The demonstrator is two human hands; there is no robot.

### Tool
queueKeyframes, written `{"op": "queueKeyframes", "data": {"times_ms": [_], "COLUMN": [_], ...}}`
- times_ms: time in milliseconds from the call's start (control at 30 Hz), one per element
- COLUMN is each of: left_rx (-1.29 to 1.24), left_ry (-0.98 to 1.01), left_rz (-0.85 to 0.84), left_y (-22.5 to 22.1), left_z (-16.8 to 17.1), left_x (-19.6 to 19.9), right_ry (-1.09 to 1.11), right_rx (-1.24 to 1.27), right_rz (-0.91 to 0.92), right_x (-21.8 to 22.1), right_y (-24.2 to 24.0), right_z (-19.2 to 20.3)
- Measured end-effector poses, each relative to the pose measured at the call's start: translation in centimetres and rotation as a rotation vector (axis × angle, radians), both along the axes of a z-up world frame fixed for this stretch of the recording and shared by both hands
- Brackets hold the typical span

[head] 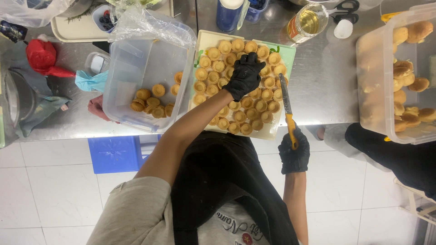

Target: Applying glaze to the inside of tart shells and arranging them on a tray.

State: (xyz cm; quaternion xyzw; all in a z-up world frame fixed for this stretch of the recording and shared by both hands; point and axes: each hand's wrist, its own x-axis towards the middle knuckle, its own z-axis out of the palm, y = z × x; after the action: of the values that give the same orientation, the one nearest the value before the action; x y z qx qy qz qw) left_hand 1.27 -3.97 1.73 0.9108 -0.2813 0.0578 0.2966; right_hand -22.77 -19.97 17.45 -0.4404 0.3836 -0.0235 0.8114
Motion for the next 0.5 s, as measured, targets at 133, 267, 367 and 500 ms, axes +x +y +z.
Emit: {"op": "queueKeyframes", "data": {"times_ms": [133,267,367,500], "left_rx": [-0.105,-0.427,-0.753,-0.726], "left_ry": [0.158,0.185,0.156,-0.106], "left_rz": [0.039,0.018,-0.1,0.011], "left_y": [-0.1,3.1,9.6,20.8], "left_z": [3.0,10.8,18.7,20.0], "left_x": [0.3,0.2,-0.9,-1.3], "right_ry": [-0.022,0.023,0.028,-0.08], "right_rx": [0.086,0.017,0.087,0.143], "right_rz": [-0.021,-0.013,-0.011,0.094], "right_x": [-0.2,0.2,-0.3,1.5], "right_y": [0.2,0.9,-0.1,1.2], "right_z": [-0.1,0.8,-1.5,1.2]}}
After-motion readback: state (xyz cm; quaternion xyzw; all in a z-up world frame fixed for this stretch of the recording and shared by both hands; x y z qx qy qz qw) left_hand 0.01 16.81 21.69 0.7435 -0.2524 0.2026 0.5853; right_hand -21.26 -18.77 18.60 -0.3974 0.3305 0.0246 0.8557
